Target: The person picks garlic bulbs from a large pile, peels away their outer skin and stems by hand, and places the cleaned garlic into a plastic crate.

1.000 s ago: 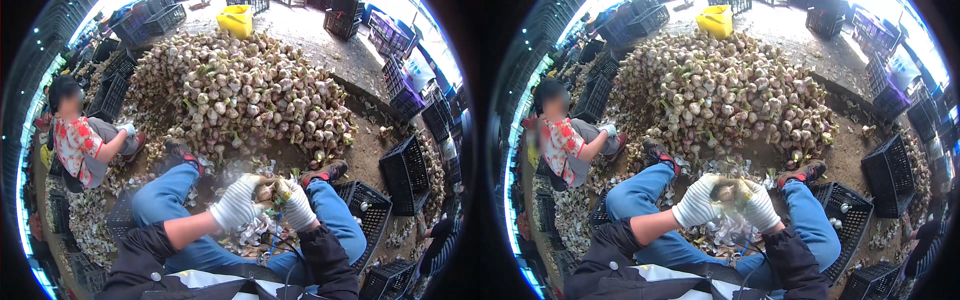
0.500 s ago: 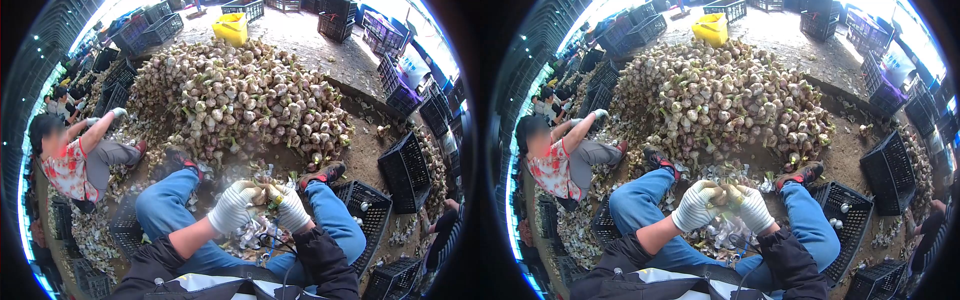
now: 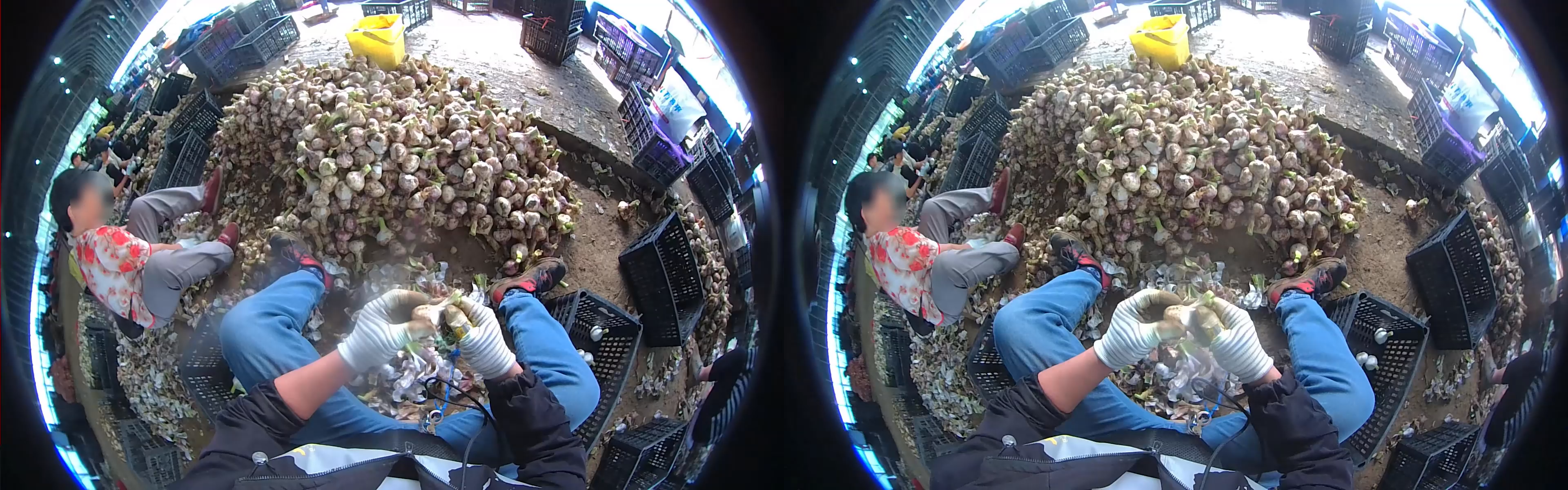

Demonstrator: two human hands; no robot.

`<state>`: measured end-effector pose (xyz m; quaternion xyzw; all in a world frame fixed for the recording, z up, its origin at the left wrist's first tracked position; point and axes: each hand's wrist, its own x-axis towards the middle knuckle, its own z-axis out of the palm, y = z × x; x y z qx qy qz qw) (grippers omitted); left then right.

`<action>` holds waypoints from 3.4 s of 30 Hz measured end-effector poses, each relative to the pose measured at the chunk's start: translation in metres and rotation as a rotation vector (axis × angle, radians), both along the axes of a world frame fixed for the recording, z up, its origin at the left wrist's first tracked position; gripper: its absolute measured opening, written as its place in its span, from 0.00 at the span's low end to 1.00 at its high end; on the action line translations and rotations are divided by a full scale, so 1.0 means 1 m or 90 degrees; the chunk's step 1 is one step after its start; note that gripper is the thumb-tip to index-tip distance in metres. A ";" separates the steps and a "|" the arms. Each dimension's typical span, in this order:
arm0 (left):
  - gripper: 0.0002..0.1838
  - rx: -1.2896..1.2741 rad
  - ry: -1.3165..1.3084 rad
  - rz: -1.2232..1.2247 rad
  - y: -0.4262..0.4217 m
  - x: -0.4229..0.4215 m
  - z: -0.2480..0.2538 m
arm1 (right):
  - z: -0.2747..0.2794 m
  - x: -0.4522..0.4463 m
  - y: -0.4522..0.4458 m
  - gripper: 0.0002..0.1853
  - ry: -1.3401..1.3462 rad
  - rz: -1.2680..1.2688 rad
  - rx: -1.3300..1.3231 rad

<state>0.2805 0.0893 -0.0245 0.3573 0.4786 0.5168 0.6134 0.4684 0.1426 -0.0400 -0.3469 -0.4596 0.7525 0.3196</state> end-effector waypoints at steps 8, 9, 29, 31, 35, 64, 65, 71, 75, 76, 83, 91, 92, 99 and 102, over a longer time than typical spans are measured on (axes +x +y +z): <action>0.29 -0.114 -0.334 -0.035 0.002 0.002 -0.025 | -0.007 -0.011 -0.008 0.16 0.032 -0.036 0.033; 0.30 -0.088 -0.295 -0.028 0.003 0.004 -0.025 | -0.010 -0.013 -0.008 0.18 0.090 -0.045 -0.036; 0.26 0.030 0.130 -0.050 0.001 0.001 -0.014 | -0.016 -0.003 -0.014 0.18 -0.191 -0.117 0.359; 0.26 0.015 0.067 -0.054 0.004 -0.001 -0.010 | -0.007 -0.002 -0.013 0.18 -0.220 -0.118 0.381; 0.26 0.040 0.087 -0.071 0.005 -0.006 -0.016 | -0.007 -0.002 -0.011 0.17 -0.261 -0.120 0.427; 0.18 -0.005 -0.144 0.020 -0.002 -0.001 -0.011 | -0.004 -0.004 -0.005 0.11 -0.001 -0.229 0.039; 0.19 -0.066 -0.194 0.019 -0.004 -0.003 -0.011 | -0.001 -0.004 -0.005 0.12 0.012 -0.236 0.037; 0.15 0.006 -0.498 0.071 0.010 -0.007 -0.011 | -0.012 -0.003 -0.004 0.15 0.077 -0.320 0.098; 0.16 0.021 -0.576 0.124 0.013 -0.011 -0.014 | -0.026 0.005 0.005 0.15 -0.338 -0.256 0.533; 0.17 0.022 -0.575 0.130 0.013 -0.012 -0.015 | -0.019 0.005 0.007 0.17 -0.434 -0.123 0.638; 0.17 -0.013 -0.424 0.208 0.007 -0.002 -0.014 | 0.013 -0.004 -0.007 0.21 -0.177 0.049 0.330; 0.17 -0.062 -0.249 0.205 -0.003 0.027 -0.016 | -0.002 -0.001 -0.011 0.22 0.060 0.065 -0.016; 0.16 -0.063 -0.248 0.200 -0.003 0.029 -0.016 | -0.004 0.001 -0.010 0.24 0.063 0.070 -0.040; 0.16 -0.123 -0.208 0.224 -0.009 0.033 -0.007 | -0.006 0.000 -0.011 0.20 0.025 0.104 -0.033; 0.12 -0.089 -0.205 0.242 -0.011 0.037 -0.006 | 0.002 -0.001 -0.014 0.19 0.014 0.106 -0.094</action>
